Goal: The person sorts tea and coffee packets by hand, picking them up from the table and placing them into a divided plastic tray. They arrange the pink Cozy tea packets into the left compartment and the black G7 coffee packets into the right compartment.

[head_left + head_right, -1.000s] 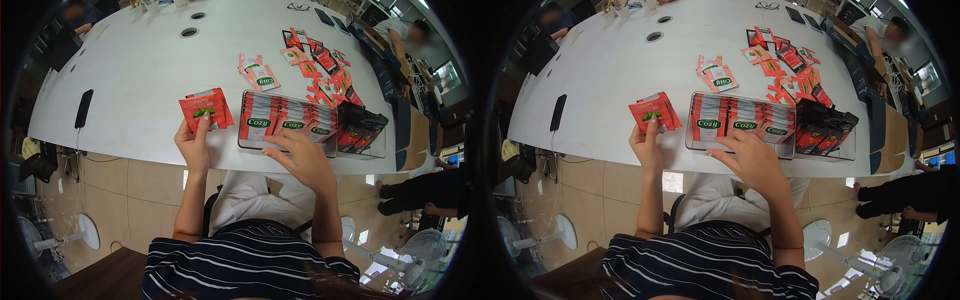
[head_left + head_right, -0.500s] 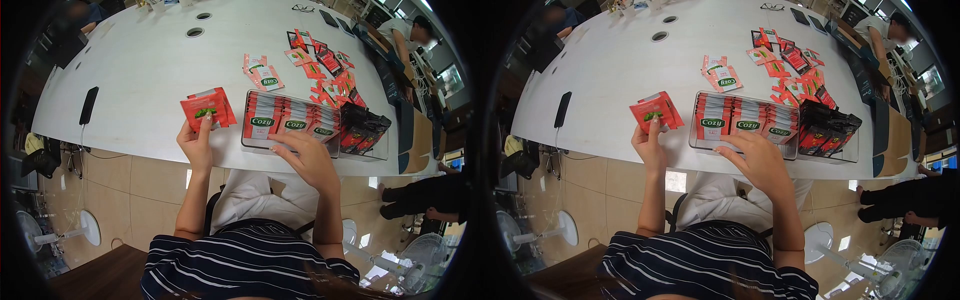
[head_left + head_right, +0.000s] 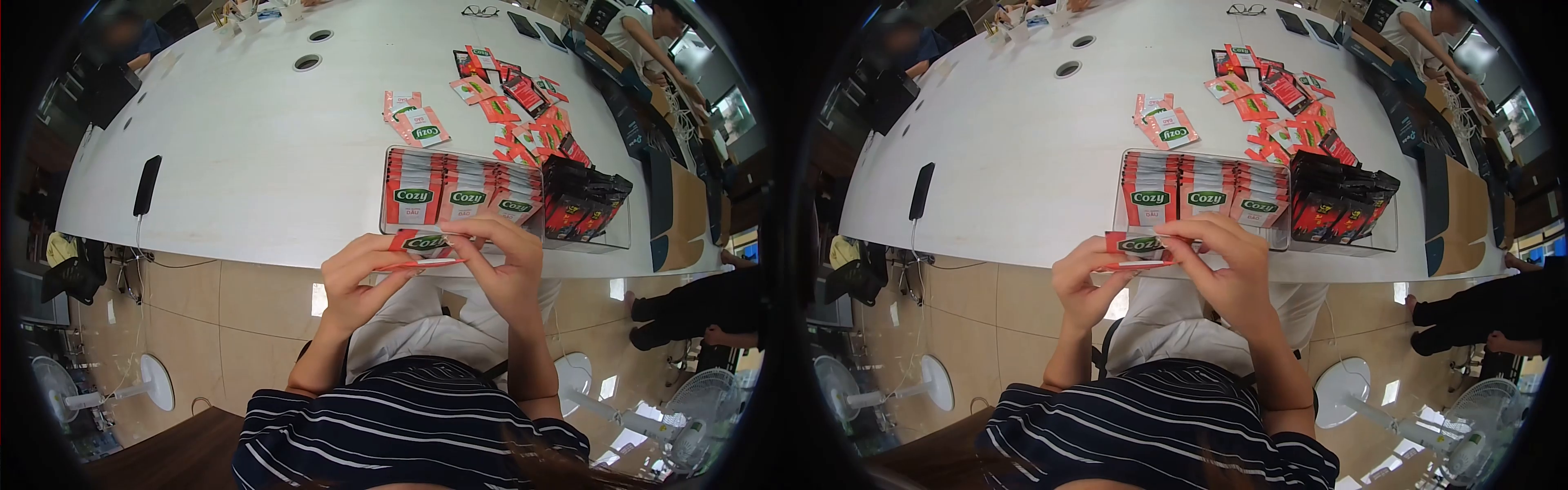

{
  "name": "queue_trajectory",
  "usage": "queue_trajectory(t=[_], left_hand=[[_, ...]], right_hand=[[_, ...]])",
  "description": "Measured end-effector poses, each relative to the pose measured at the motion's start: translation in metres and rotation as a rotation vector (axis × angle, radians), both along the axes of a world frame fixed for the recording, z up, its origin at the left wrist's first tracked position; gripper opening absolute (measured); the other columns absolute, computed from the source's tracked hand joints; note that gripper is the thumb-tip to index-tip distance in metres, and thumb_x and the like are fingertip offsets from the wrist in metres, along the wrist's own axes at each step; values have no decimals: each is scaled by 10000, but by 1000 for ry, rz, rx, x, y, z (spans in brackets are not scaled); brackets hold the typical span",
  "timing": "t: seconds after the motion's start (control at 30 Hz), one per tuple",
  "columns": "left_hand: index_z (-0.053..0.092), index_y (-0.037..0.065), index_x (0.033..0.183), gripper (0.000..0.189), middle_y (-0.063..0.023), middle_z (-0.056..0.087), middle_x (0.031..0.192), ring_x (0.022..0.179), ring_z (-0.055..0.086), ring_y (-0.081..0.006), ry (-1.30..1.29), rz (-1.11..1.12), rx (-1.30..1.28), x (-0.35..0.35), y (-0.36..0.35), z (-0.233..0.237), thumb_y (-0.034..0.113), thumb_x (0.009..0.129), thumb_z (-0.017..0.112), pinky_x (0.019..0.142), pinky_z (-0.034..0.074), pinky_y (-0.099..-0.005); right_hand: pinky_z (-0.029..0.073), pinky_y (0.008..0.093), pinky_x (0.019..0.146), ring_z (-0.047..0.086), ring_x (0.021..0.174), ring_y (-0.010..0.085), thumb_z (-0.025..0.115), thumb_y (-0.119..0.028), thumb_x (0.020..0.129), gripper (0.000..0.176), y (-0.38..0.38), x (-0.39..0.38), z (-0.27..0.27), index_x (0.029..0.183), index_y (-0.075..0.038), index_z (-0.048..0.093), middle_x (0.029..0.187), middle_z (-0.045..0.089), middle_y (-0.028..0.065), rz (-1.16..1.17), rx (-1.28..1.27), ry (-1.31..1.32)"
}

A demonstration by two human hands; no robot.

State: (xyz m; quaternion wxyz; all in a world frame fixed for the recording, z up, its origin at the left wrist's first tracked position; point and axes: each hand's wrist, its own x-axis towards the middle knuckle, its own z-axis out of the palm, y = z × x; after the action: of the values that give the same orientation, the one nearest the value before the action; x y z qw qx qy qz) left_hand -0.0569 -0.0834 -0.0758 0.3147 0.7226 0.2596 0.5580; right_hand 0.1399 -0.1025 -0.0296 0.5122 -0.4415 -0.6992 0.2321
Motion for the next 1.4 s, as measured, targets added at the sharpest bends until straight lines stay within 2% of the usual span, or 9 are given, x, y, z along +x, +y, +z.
queue_trajectory(t=[0.03, 0.13, 0.4, 0.6, 0.8, 0.9, 1.03, 1.23, 1.4], left_hand=[[651, -53, 904, 209, -188, 654, 1005, 858, 644, -234, -34, -20, -37, 3, -1, 0, -46, 698, 691, 763, 497, -315], [645, -59, 923, 212, -210, 638, 1043, 894, 636, -241, -116, -47, -96, 12, -1, -3, -50, 714, 676, 788, 497, -336], [644, -57, 935, 179, -148, 654, 993, 890, 637, -207, -173, 144, -130, 13, -2, -14, -40, 758, 655, 786, 500, -306], [612, -54, 980, 151, -75, 647, 901, 821, 604, -118, -408, 386, -218, -9, 22, -34, 37, 860, 617, 704, 493, -269], [624, -28, 967, 139, -54, 641, 898, 771, 590, -94, -478, 416, -383, -22, 49, -39, 77, 876, 610, 682, 497, -262], [624, -3, 956, 142, -42, 644, 884, 761, 590, -91, -573, 366, -478, -25, 52, -38, 120, 888, 606, 655, 483, -256], [621, 20, 939, 133, -35, 646, 878, 762, 586, -84, -650, 329, -507, -27, 52, -39, 144, 895, 604, 652, 468, -254], [619, 24, 929, 122, -30, 643, 872, 753, 580, -80, -653, 301, -488, -28, 52, -41, 141, 899, 598, 648, 463, -253], [603, 24, 961, 144, -35, 633, 889, 753, 579, -87, -643, 283, -479, -29, 52, -43, 157, 917, 568, 641, 462, -259]], right_hand=[[488, 228, 641, 613, 751, 117, 631, 57, 791, 251, -2, 6, -3, 1030, -17, 651, 900, 657, 84, 18, -14, -4], [490, 211, 652, 603, 756, 92, 615, 60, 820, 203, -10, 13, -7, 1021, 33, 634, 914, 653, 84, -86, -224, 475], [433, 182, 594, 572, 707, 47, 623, 25, 831, 148, -1, 42, -16, 976, 10, 644, 828, 645, 43, -413, -33, 211], [448, 287, 619, 564, 705, 193, 671, -12, 760, 185, 12, 32, -21, 935, -73, 663, 780, 617, 61, -357, -51, -288], [456, 313, 658, 565, 734, 228, 675, -66, 763, 93, 19, 26, -14, 851, -50, 648, 833, 630, 53, -519, 276, -395], [457, 325, 656, 571, 726, 230, 675, -125, 777, 108, 13, 34, -14, 833, -36, 649, 810, 632, 60, -399, 280, -415], [462, 360, 637, 594, 739, 266, 641, -266, 822, 243, 3, 18, -10, 815, -25, 665, 755, 634, 94, -37, -131, -381], [478, 366, 728, 611, 825, 282, 558, -316, 880, 301, 7, 14, -4, 950, -48, 675, 905, 658, 119, -68, -348, -623], [480, 366, 725, 607, 852, 277, 561, -311, 884, 299, 10, 17, -11, 972, -45, 665, 927, 659, 111, -110, -259, -579]])
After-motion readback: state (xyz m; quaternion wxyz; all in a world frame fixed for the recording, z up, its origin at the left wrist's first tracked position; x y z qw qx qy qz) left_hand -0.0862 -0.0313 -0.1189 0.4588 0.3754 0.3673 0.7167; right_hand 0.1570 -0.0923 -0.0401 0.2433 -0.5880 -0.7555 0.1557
